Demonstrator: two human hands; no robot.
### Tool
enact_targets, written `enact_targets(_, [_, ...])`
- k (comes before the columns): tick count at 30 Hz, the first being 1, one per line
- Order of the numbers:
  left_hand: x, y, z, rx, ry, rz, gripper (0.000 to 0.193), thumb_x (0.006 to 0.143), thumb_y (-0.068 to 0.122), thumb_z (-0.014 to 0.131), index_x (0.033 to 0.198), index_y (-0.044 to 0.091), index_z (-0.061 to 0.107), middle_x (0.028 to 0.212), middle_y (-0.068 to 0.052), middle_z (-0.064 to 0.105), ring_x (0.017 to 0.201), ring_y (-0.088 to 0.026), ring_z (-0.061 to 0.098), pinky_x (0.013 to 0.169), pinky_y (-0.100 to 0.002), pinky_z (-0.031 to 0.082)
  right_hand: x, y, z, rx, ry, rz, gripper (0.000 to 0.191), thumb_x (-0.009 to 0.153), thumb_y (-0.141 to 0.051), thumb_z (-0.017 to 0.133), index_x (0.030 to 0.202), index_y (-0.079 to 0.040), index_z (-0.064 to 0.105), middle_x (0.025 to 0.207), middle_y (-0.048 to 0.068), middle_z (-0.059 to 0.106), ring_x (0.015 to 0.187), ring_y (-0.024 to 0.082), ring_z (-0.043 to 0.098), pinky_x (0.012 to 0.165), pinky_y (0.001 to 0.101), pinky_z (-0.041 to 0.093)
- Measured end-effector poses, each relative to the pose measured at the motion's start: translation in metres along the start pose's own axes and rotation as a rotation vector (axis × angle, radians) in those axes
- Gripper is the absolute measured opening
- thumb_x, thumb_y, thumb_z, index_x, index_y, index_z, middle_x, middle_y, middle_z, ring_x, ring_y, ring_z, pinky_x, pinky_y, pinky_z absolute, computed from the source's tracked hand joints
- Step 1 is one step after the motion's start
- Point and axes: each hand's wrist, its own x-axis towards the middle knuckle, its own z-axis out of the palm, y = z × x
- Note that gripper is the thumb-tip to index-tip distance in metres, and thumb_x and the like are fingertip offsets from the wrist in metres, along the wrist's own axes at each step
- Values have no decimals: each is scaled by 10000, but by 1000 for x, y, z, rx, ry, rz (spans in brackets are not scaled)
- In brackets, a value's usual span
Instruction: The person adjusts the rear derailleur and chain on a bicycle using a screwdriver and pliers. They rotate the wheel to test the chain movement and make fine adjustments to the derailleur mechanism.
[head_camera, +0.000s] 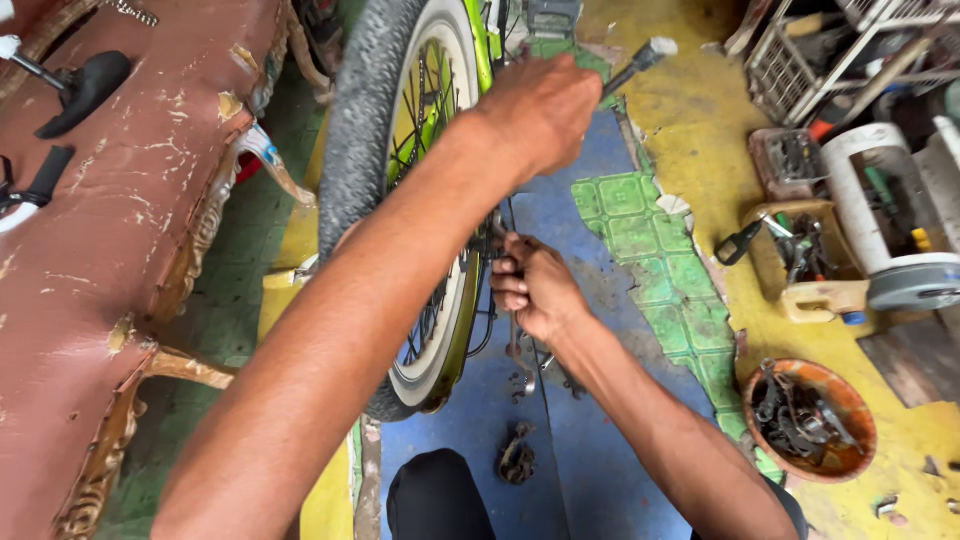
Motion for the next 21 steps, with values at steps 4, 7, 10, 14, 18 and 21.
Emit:
enact_targets(4, [0, -5, 9, -34, 34, -10, 166, 926, 115, 568, 1009, 54, 698, 1109, -197, 687, 1020, -397, 683, 834, -500, 563, -17, 19, 10, -127, 199, -165, 92, 1059, -221, 523, 1061, -130, 514, 667, -17, 412, 472, 61, 309, 370, 232, 212])
enact_targets(7, [-2, -12, 13, -36, 86, 8, 178, 921, 125, 555, 995, 60, 703, 1090, -197, 688, 992, -396, 688, 812, -507, 560, -19, 28, 14, -198, 204, -275, 153, 1055, -257, 511, 1124, -123, 539, 657, -6, 455, 459, 60, 306, 367, 235, 208])
enact_targets(10, [-1, -12, 15, -55, 160, 28, 184, 925, 135, 551, 987, 66, 710, 1062, -196, 696, 972, -397, 694, 792, -513, 562, -11, 39, 9, -327, 176, -378, 232, 1051, -272, 516, 1211, -113, 572, 631, -15, 463, 442, 51, 282, 368, 232, 207])
enact_targets(14, [1, -9, 14, -35, 55, -40, 202, 958, 142, 531, 1000, 70, 714, 1102, -170, 699, 994, -361, 711, 797, -486, 586, 12, 63, -2, -467, 135, -635, 282, 1105, -235, 517, 1278, -35, 615, 668, -48, 475, 522, 35, 341, 443, 221, 259])
enact_targets(18, [-1, -8, 10, -57, 54, -65, 198, 956, 163, 543, 1007, 89, 720, 1107, -153, 704, 1005, -348, 710, 788, -482, 587, 29, 77, -18, -575, 18, -846, 313, 1116, -225, 492, 1344, -43, 605, 696, -67, 488, 569, 25, 376, 504, 215, 319])
enact_targets(21, [-4, -9, 7, -66, 88, -40, 192, 930, 190, 574, 979, 85, 727, 1125, -144, 694, 984, -361, 707, 783, -484, 580, 37, 84, -21, -552, -20, -876, 299, 1135, -206, 508, 1347, -22, 612, 779, -59, 532, 632, 29, 401, 552, 224, 338])
